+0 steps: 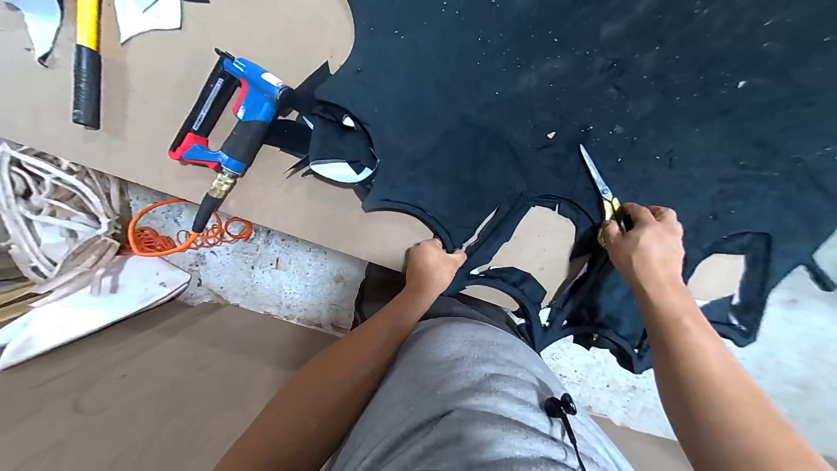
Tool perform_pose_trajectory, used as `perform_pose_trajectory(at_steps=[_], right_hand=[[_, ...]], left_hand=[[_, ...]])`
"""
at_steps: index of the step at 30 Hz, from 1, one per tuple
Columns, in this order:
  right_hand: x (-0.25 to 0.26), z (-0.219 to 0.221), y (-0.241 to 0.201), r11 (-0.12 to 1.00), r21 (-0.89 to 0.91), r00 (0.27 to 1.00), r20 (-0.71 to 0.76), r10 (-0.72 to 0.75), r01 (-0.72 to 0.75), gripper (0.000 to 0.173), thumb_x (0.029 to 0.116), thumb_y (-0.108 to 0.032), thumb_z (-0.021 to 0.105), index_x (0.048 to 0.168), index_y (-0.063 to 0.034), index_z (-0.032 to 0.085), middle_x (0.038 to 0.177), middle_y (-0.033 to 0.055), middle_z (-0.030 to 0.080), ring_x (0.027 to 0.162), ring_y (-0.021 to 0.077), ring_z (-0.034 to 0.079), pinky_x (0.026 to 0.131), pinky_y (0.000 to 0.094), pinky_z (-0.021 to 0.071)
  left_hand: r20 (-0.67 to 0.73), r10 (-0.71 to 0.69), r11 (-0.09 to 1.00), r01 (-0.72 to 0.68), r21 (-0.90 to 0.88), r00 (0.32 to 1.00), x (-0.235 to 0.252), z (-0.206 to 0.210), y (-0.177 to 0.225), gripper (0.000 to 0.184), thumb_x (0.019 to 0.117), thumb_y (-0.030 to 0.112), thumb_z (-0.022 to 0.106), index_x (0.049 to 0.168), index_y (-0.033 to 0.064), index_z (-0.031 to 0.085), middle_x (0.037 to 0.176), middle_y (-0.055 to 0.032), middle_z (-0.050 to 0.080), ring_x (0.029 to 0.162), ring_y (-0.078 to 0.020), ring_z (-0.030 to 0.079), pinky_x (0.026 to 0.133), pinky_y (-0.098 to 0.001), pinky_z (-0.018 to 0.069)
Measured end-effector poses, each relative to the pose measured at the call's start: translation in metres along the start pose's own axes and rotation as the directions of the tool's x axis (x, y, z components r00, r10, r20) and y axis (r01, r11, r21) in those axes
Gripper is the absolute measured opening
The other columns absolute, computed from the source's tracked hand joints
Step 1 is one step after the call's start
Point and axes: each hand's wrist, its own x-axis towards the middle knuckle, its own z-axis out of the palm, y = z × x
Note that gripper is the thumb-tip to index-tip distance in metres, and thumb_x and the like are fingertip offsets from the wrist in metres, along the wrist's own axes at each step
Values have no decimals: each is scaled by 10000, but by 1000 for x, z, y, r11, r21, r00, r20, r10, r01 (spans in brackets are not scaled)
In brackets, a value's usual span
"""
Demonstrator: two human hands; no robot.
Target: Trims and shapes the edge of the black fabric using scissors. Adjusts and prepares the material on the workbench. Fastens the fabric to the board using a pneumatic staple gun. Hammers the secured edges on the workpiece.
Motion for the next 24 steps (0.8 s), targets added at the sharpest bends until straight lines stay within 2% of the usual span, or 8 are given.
perform_pose_trajectory(at_steps=[3, 8, 11, 13, 15, 17, 19, 24], right_hand=[[1, -7, -11, 995, -96, 992, 119, 31, -20, 398, 981, -202, 563, 1337, -42, 641, 1301, 321, 580, 1149, 533, 597, 832, 719, 506], [13, -10, -10, 982, -190, 979, 204, 27, 12, 573, 898, -202, 743, 1402, -14, 546, 1195, 363, 609, 1021, 577, 635, 780, 753, 505], [9, -29, 1, 995, -17, 966, 242, -91, 98, 358, 904, -265, 760, 1229, -122, 716, 952, 214, 729, 866, 457, 696, 724, 724, 520], [-26, -40, 1, 957, 290, 897, 416, -151, 26, 378, 916, -272, 773, 1270, -163, 696, 947, 94, 766, 801, 294, 736, 710, 578, 608], [-74, -30, -11, 804, 563, 740, 621, -260, -190, 424, 859, -265, 801, 1217, -95, 649, 890, 119, 731, 701, 262, 712, 632, 461, 624], [-108, -8, -29, 790, 543, 575, 756, -312, -285, 595, 760, -477, 865, 1170, -101, 654, 850, 69, 706, 650, 193, 663, 578, 377, 579], [-116, 14, -48, 856, 476, 448, 822, -352, -201, 753, 736, -687, 790, 1231, -143, 628, 902, -2, 689, 760, 134, 652, 690, 365, 567], [-114, 43, -90, 835, 498, 480, 806, -346, -234, 678, 767, -695, 778, 1150, -152, 645, 833, 6, 680, 691, 141, 644, 649, 351, 560]], left_hand=[[78, 36, 989, -25, -143, 996, 9, -1, -14, 373, 915, 409, 740, 814, 53, 695, 743, -109, 690, 709, -266, 689, 698, -536, 567], [252, 92, 929, 8, -371, 963, 17, -7, -27, 509, 1078, 433, 516, 976, -38, 678, 855, -158, 739, 811, -261, 753, 815, -485, 622], [240, 79, 925, 19, -380, 968, 19, -5, -26, 513, 1073, 440, 524, 945, -34, 675, 819, -154, 732, 773, -256, 750, 788, -479, 626], [254, 114, 912, 1, -410, 960, 19, -6, -30, 485, 1078, 415, 524, 991, -40, 668, 861, -163, 736, 808, -256, 753, 812, -478, 627], [253, 166, 893, -37, -448, 953, 18, -7, -33, 403, 1082, 350, 534, 1044, -29, 665, 874, -150, 738, 810, -236, 754, 812, -456, 633], [256, 209, 876, -64, -479, 944, 15, -9, -34, 339, 1081, 297, 547, 1084, -21, 664, 869, -138, 729, 797, -222, 746, 800, -433, 634], [266, 239, 862, -78, -501, 934, 13, -14, -34, 330, 1085, 282, 543, 1082, -25, 663, 873, -139, 731, 803, -222, 749, 805, -425, 637], [275, 278, 853, -105, -512, 920, 12, -17, -39, 332, 1090, 277, 528, 1058, -25, 662, 871, -130, 724, 803, -210, 744, 807, -417, 634]])
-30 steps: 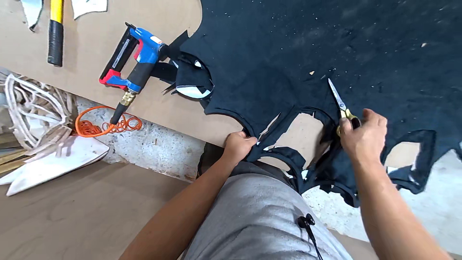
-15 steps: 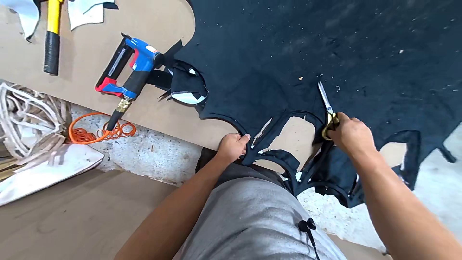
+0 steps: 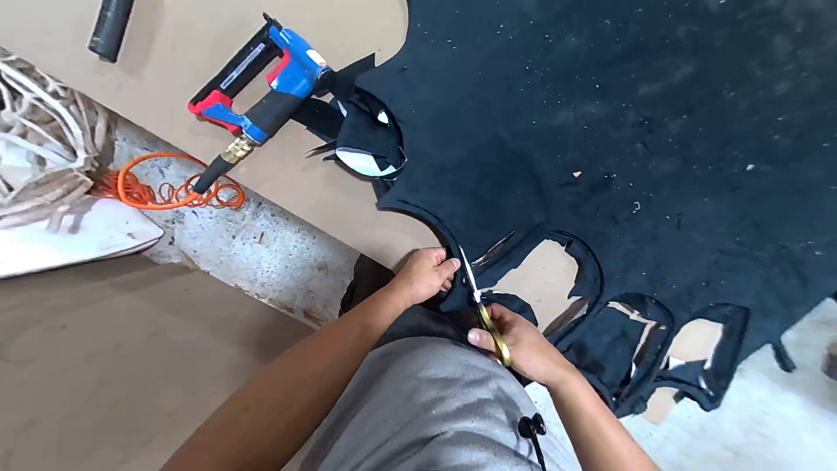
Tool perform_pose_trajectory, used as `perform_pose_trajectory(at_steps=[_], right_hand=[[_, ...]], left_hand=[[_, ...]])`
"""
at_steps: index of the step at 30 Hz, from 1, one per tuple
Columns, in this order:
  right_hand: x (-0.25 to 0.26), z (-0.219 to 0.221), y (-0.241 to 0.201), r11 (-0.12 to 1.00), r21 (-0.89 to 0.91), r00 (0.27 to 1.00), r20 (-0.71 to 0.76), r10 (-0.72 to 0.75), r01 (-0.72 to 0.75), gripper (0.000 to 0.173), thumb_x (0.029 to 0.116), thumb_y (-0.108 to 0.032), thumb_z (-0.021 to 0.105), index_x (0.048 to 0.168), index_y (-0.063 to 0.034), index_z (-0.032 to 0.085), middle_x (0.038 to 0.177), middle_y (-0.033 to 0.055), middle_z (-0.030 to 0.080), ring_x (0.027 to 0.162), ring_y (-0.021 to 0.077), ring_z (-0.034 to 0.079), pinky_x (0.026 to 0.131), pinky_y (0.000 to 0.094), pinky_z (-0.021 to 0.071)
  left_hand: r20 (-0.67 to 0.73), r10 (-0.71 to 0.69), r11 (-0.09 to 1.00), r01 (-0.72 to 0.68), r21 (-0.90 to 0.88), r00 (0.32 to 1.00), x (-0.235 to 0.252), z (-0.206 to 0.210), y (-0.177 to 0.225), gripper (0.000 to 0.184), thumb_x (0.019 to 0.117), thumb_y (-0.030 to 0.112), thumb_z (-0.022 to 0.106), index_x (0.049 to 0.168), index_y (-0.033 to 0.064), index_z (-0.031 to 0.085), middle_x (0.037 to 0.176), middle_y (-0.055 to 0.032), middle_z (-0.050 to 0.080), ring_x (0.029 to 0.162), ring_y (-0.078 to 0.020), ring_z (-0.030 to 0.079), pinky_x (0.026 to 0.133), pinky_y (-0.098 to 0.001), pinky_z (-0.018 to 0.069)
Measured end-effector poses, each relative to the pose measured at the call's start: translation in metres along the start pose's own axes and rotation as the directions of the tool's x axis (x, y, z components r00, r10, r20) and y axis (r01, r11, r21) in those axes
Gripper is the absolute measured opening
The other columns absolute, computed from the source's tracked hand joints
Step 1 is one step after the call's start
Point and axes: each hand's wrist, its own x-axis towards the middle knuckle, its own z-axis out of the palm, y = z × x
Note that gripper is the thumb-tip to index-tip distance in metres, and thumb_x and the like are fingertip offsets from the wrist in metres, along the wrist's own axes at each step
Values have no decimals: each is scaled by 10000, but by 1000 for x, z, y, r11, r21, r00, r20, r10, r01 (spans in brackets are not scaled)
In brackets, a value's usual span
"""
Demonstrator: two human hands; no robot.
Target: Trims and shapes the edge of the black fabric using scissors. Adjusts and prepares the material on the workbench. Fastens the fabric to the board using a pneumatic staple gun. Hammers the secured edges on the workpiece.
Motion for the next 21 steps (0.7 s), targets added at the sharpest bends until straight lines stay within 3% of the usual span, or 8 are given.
perform_pose_trajectory(at_steps=[4, 9, 13, 18, 21], right_hand=[[2, 14, -3, 1000, -21, 994, -109, -21, 19, 692, 766, -729, 749, 1147, -157, 660, 842, -15, 691, 743, 131, 662, 697, 365, 573], [6, 25, -2, 985, -115, 946, -282, -158, 130, 553, 797, -655, 779, 1035, -160, 713, 773, -42, 700, 671, 99, 660, 632, 332, 575], [15, 5, -23, 996, -70, 982, -174, -69, 58, 624, 783, -624, 812, 1118, -117, 669, 791, 35, 698, 589, 172, 649, 544, 367, 577], [29, -34, -45, 954, -274, 980, -121, -158, 120, 562, 773, -633, 813, 1057, -159, 715, 758, -4, 702, 599, 137, 645, 550, 347, 556], [37, -56, -59, 929, -358, 991, -57, -119, 91, 604, 750, -631, 836, 1084, -148, 695, 753, 13, 695, 583, 152, 643, 543, 352, 562]], left_hand=[[-15, -16, 999, 16, 36, 1000, -4, 0, 8, 334, 1093, 286, 520, 1030, -10, 661, 863, -126, 718, 790, -212, 737, 795, -420, 630], [-7, 3, 998, -2, 59, 1000, -2, -1, 2, 349, 1093, 307, 518, 987, 5, 657, 841, -111, 709, 774, -203, 728, 769, -415, 624], [11, 22, 998, -23, 67, 1000, 2, -4, -1, 351, 1092, 321, 513, 998, 17, 663, 831, -94, 701, 763, -184, 717, 769, -396, 619], [2, 57, 996, -57, 74, 998, 3, -5, -5, 379, 1092, 333, 502, 988, 7, 665, 821, -113, 696, 758, -206, 714, 766, -423, 615], [5, 43, 993, -43, 114, 999, 3, -6, -6, 405, 1095, 356, 487, 990, 5, 659, 822, -127, 685, 770, -233, 702, 768, -449, 593]])
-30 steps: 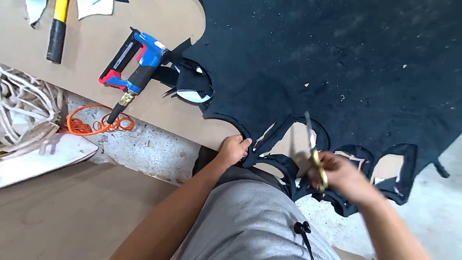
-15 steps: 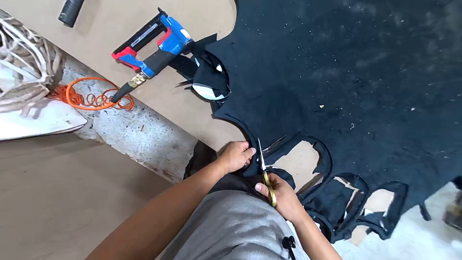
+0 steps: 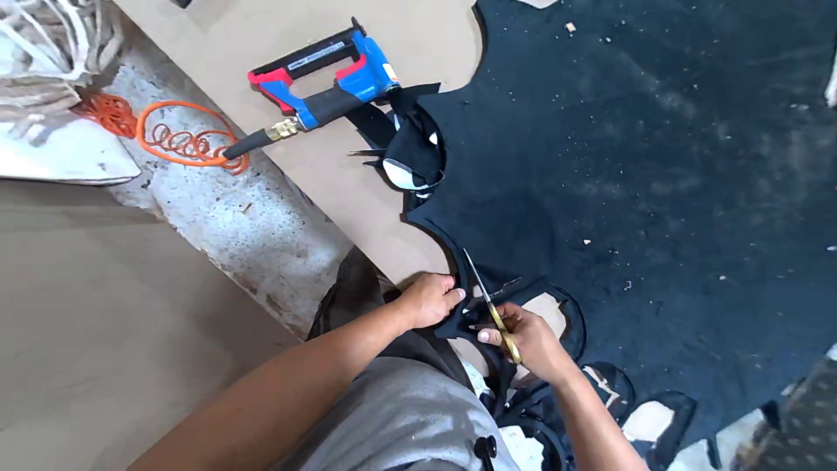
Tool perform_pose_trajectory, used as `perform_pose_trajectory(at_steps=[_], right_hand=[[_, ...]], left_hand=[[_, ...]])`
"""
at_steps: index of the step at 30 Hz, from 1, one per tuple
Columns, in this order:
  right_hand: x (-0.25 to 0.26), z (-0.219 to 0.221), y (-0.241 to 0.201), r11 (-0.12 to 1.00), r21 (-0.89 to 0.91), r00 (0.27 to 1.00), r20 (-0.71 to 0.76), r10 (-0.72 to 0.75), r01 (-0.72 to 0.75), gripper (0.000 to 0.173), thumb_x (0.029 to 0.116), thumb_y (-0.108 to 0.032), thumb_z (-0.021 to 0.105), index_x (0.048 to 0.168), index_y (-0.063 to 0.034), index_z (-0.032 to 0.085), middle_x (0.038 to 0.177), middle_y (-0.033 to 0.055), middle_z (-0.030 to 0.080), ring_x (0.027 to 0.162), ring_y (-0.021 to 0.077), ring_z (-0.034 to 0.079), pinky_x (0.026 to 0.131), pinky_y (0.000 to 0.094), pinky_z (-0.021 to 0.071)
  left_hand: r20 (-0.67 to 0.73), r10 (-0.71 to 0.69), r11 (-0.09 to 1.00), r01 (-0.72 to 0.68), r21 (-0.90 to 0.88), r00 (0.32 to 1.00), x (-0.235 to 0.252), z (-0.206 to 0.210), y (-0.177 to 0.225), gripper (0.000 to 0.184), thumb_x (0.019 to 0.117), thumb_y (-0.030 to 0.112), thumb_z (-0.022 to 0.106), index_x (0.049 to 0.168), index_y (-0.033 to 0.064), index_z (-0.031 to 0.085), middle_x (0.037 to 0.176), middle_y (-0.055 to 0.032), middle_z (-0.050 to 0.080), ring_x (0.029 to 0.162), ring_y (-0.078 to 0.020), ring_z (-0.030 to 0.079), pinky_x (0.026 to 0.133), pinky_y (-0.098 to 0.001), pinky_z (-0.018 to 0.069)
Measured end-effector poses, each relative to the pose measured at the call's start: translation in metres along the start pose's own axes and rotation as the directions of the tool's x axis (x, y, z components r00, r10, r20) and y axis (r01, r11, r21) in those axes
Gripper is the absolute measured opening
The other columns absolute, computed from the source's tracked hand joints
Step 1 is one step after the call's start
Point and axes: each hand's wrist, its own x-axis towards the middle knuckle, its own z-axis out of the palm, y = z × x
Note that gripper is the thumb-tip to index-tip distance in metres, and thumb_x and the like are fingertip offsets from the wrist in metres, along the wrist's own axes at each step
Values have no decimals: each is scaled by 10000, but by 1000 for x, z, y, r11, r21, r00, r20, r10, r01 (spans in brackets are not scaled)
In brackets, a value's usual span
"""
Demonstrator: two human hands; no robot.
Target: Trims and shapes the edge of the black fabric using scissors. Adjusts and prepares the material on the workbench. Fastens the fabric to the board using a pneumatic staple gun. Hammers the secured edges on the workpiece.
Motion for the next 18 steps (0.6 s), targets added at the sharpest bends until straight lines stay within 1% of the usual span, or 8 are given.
perform_pose_trajectory(at_steps=[2, 5, 7, 9, 11, 13, 16, 18], right_hand=[[7, -9, -6, 997, -75, 1000, 24, 5, -4, 612, 755, -655, 819, 1082, -155, 685, 743, 5, 686, 575, 147, 641, 544, 351, 567], [16, -18, -10, 992, -115, 998, 45, -54, 59, 622, 747, -668, 815, 1067, -148, 695, 729, -13, 679, 566, 126, 625, 533, 338, 550], [23, -29, -20, 984, -178, 995, 99, -16, 34, 687, 728, -691, 812, 1111, -137, 679, 766, -3, 689, 594, 134, 643, 562, 350, 572], [31, -38, -33, 966, -257, 991, 134, 20, 15, 716, 735, -699, 801, 1164, -140, 676, 826, 8, 704, 645, 142, 663, 620, 369, 591], [37, -39, -32, 949, -304, 990, 135, -47, 86, 694, 742, -747, 759, 1122, -170, 699, 816, -13, 700, 666, 124, 658, 644, 377, 582], [41, -40, -30, 944, -301, 988, 121, -99, 131, 679, 737, -754, 755, 1091, -176, 713, 807, -31, 694, 688, 112, 650, 665, 375, 571], [46, -45, -32, 956, -267, 983, 168, -73, 117, 672, 731, -716, 792, 1112, -171, 699, 795, -7, 694, 615, 130, 645, 583, 359, 573], [54, -49, -37, 953, -265, 977, 187, -99, 147, 616, 732, -684, 816, 1092, -200, 692, 806, -9, 700, 634, 128, 654, 591, 352, 574]], left_hand=[[9, -5, 1000, 5, 26, 1000, 2, 0, 1, 411, 1096, 361, 477, 992, 6, 658, 835, -130, 685, 795, -242, 704, 792, -461, 590], [10, -5, 999, 5, 40, 1000, 3, -2, 2, 410, 1095, 359, 470, 1003, 10, 664, 855, -132, 683, 818, -247, 695, 813, -470, 577], [14, -3, 999, 3, 46, 1000, 2, -3, 2, 412, 1099, 353, 457, 1004, 7, 659, 855, -136, 673, 818, -253, 684, 809, -473, 565], [17, -1, 999, 0, 49, 1000, 2, -2, 3, 414, 1100, 350, 454, 1002, 5, 661, 852, -137, 671, 810, -254, 679, 804, -474, 563], [27, -12, 998, 11, 60, 1000, 1, -2, 4, 422, 1100, 361, 448, 1016, 7, 663, 872, -138, 679, 829, -254, 685, 820, -477, 564], [43, -22, 997, 19, 70, 999, 1, -5, 7, 437, 1105, 363, 432, 1057, -3, 666, 914, -156, 687, 877, -272, 690, 862, -497, 556], [46, -23, 995, 18, 97, 999, 0, -5, 7, 435, 1107, 359, 422, 1045, -1, 659, 898, -156, 676, 869, -278, 682, 850, -502, 551], [55, -18, 994, 12, 106, 998, 2, -6, 7, 434, 1108, 357, 420, 1049, -1, 658, 900, -154, 679, 869, -272, 686, 853, -495, 555]])
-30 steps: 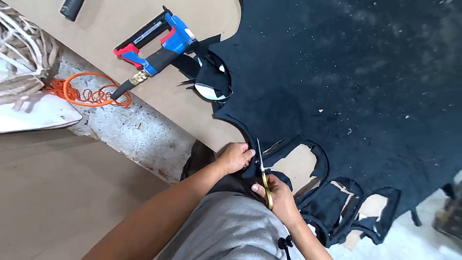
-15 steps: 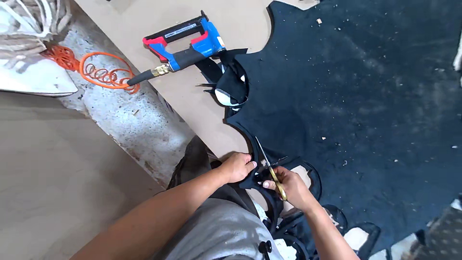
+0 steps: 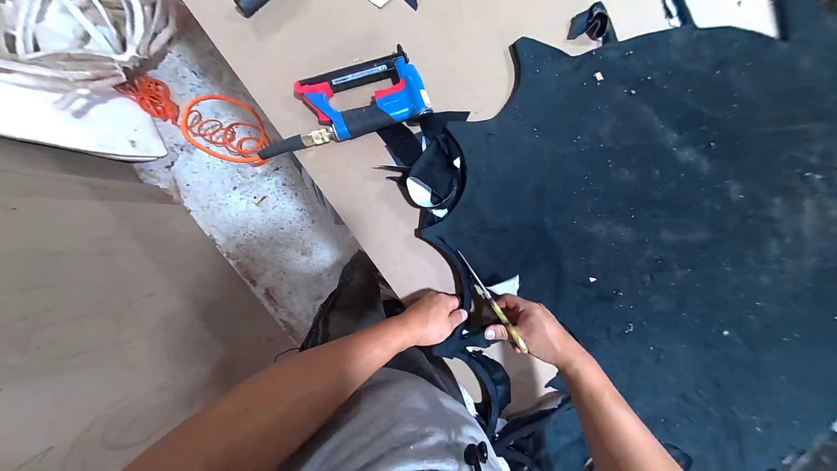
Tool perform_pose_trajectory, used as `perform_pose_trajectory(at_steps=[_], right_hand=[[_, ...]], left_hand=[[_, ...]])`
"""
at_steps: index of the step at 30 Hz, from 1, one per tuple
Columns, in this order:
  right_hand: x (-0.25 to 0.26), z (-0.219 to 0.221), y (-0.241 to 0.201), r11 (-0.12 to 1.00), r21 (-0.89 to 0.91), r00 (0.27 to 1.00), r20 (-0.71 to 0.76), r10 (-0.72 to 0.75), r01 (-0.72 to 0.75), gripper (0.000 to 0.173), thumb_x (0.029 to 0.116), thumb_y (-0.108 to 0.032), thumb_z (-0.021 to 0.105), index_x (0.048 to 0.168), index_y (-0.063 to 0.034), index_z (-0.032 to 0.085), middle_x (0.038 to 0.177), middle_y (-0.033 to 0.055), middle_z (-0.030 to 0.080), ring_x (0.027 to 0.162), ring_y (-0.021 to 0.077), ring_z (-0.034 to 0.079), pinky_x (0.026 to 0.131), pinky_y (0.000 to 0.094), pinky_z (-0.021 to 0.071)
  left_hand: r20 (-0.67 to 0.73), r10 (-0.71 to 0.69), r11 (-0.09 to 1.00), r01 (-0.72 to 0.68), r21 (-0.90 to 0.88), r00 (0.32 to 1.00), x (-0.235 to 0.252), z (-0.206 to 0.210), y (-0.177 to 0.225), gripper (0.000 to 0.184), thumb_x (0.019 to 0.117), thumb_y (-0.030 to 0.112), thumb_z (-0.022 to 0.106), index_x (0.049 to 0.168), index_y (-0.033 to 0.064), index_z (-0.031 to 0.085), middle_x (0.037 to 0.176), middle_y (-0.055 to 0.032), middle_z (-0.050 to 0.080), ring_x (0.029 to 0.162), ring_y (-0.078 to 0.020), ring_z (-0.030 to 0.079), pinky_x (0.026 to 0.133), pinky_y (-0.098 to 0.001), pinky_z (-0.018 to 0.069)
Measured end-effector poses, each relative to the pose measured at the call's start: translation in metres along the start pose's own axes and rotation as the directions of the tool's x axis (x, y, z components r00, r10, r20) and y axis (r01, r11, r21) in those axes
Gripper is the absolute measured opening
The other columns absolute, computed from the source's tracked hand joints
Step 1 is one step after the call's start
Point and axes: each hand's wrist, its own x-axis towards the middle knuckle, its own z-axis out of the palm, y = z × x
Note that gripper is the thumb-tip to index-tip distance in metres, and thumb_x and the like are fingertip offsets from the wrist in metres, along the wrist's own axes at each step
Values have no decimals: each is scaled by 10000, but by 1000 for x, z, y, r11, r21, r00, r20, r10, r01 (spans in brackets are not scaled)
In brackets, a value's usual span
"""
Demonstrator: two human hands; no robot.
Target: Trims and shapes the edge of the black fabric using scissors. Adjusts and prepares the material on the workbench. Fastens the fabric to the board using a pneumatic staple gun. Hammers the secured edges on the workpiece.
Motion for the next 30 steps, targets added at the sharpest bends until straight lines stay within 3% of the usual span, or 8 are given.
perform_pose_trajectory(at_steps=[3, 9, 13, 19, 30], right_hand=[[8, -5, 4, 994, -81, 997, -31, -71, 68, 575, 732, -711, 798, 1030, -227, 705, 798, -42, 704, 704, 100, 669, 667, 366, 579], [16, -10, 3, 999, -15, 999, 26, -46, 46, 570, 740, -643, 841, 1042, -186, 685, 748, 10, 682, 559, 133, 636, 524, 333, 562], [27, -20, -2, 992, -100, 997, 16, -72, 73, 507, 754, -574, 864, 1053, -199, 698, 771, 9, 692, 622, 139, 649, 603, 378, 574], [33, -36, -9, 954, -259, 989, 24, -148, 149, 501, 750, -581, 861, 1059, -215, 710, 800, -19, 699, 736, 129, 667, 712, 421, 571], [52, -49, -36, 832, -525, 983, 68, -170, 180, 463, 815, -559, 820, 1069, -190, 702, 771, 5, 681, 708, 172, 667, 684, 459, 567]], left_hand=[[8, 0, 1000, 0, -12, 1000, 1, 0, 0, 438, 1110, 352, 417, 1083, -9, 664, 931, -162, 689, 895, -277, 693, 882, -498, 554], [20, -26, 1000, 27, -12, 999, 0, -1, 3, 450, 1113, 357, 402, 1109, -14, 656, 966, -172, 691, 926, -285, 694, 898, -501, 548], [23, -34, 999, 34, -11, 999, 0, -1, 4, 453, 1113, 360, 402, 1101, -19, 650, 960, -177, 684, 918, -287, 692, 891, -502, 550], [41, -51, 999, 50, 4, 998, 0, -3, 5, 466, 1118, 367, 387, 1131, -17, 652, 999, -180, 696, 949, -286, 698, 911, -500, 548], [52, -57, 998, 56, 26, 997, 2, -2, 7, 466, 1121, 356, 372, 1146, -20, 645, 1004, -178, 692, 956, -286, 693, 918, -497, 543]])
